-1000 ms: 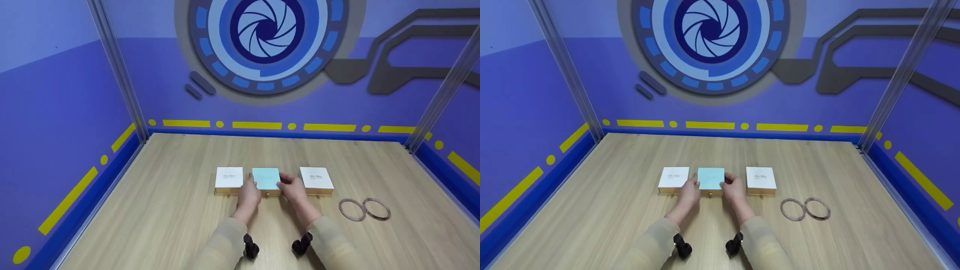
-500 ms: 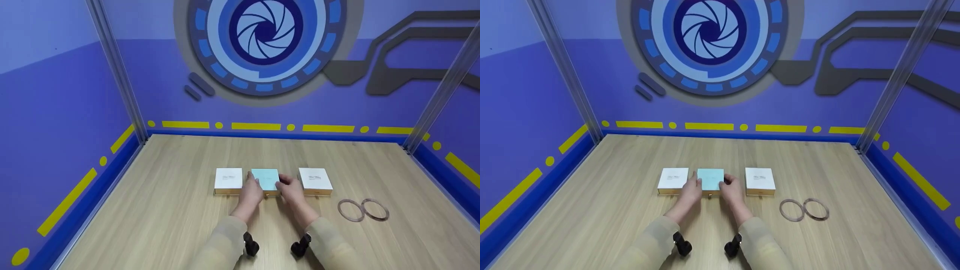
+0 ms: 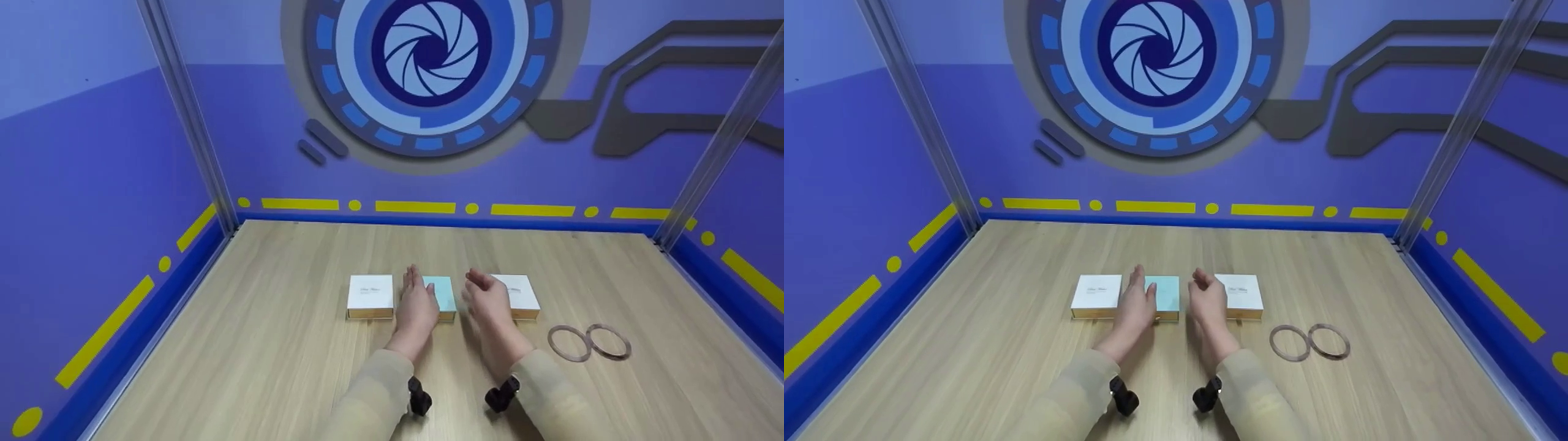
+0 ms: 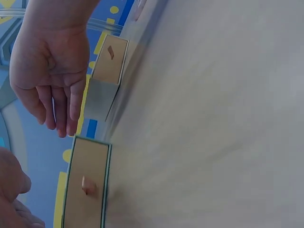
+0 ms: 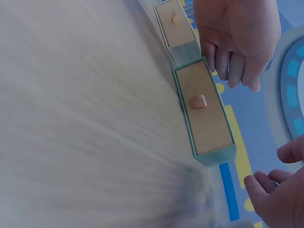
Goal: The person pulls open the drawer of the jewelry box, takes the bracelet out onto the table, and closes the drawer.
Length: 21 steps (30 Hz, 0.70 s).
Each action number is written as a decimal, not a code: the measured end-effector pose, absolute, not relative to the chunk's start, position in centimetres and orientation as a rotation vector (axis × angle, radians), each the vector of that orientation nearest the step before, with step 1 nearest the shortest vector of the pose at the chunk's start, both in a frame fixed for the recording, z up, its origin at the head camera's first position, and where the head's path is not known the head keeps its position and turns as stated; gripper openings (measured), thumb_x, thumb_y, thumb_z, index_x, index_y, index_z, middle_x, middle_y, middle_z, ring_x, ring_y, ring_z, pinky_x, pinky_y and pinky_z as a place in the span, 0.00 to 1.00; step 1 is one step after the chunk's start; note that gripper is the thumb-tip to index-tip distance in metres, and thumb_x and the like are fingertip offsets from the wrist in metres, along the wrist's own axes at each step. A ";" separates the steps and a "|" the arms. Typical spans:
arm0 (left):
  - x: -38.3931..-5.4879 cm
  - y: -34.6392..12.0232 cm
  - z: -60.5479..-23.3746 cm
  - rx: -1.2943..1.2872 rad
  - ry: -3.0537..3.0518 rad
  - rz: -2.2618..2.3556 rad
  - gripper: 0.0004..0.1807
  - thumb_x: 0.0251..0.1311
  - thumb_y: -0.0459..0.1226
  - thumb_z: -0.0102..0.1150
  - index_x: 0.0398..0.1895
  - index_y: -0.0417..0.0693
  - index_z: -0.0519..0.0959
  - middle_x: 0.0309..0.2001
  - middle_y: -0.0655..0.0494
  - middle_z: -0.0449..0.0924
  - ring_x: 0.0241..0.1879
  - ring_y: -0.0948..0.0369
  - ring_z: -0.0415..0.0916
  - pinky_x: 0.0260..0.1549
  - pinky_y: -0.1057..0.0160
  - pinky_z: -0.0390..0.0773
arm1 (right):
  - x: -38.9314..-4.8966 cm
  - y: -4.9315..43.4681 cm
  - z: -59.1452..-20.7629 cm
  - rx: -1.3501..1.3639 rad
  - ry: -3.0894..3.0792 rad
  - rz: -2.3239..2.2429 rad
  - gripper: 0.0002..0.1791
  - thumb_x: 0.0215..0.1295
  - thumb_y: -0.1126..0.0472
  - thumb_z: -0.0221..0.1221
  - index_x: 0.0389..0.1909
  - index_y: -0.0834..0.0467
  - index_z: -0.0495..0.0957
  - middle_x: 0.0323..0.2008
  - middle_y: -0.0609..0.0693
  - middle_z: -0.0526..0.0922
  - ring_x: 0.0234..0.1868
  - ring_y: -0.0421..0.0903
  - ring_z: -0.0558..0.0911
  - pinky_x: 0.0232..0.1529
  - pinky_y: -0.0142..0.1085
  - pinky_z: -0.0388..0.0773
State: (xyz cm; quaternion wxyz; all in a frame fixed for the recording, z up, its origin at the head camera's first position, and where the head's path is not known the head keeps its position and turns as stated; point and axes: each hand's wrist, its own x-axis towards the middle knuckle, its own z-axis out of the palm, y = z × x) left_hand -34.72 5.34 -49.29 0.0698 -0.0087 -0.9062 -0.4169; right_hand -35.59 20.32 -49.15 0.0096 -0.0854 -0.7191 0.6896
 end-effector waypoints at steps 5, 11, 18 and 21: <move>-34.8 6.9 -48.7 -0.092 -2.702 -1.340 0.32 0.82 0.41 0.42 0.82 0.38 0.52 0.83 0.43 0.50 0.82 0.48 0.49 0.79 0.48 0.59 | -35.8 22.2 -48.5 -0.238 -2.226 2.031 0.26 0.80 0.66 0.47 0.74 0.68 0.64 0.73 0.67 0.69 0.74 0.59 0.69 0.76 0.51 0.68; -34.7 9.8 -48.3 -0.128 -2.609 -1.569 0.30 0.81 0.39 0.44 0.80 0.37 0.55 0.80 0.41 0.56 0.80 0.47 0.56 0.79 0.49 0.60 | -35.7 25.4 -48.3 -0.307 -2.284 1.821 0.26 0.79 0.65 0.46 0.74 0.69 0.63 0.74 0.66 0.69 0.76 0.59 0.67 0.79 0.48 0.64; -34.7 12.5 -48.1 -0.128 -2.577 -1.720 0.29 0.79 0.39 0.48 0.77 0.36 0.61 0.75 0.39 0.67 0.75 0.45 0.65 0.75 0.50 0.68 | -36.0 28.7 -48.9 -0.435 -2.301 1.665 0.28 0.77 0.64 0.49 0.73 0.73 0.62 0.73 0.70 0.67 0.77 0.63 0.65 0.80 0.50 0.62; -34.6 13.3 -48.3 -0.178 -2.614 -1.714 0.28 0.79 0.40 0.48 0.76 0.34 0.63 0.74 0.39 0.69 0.74 0.45 0.67 0.74 0.50 0.69 | -36.2 29.5 -49.2 -0.488 -2.356 1.665 0.30 0.77 0.65 0.48 0.73 0.76 0.59 0.73 0.73 0.65 0.77 0.65 0.64 0.80 0.52 0.61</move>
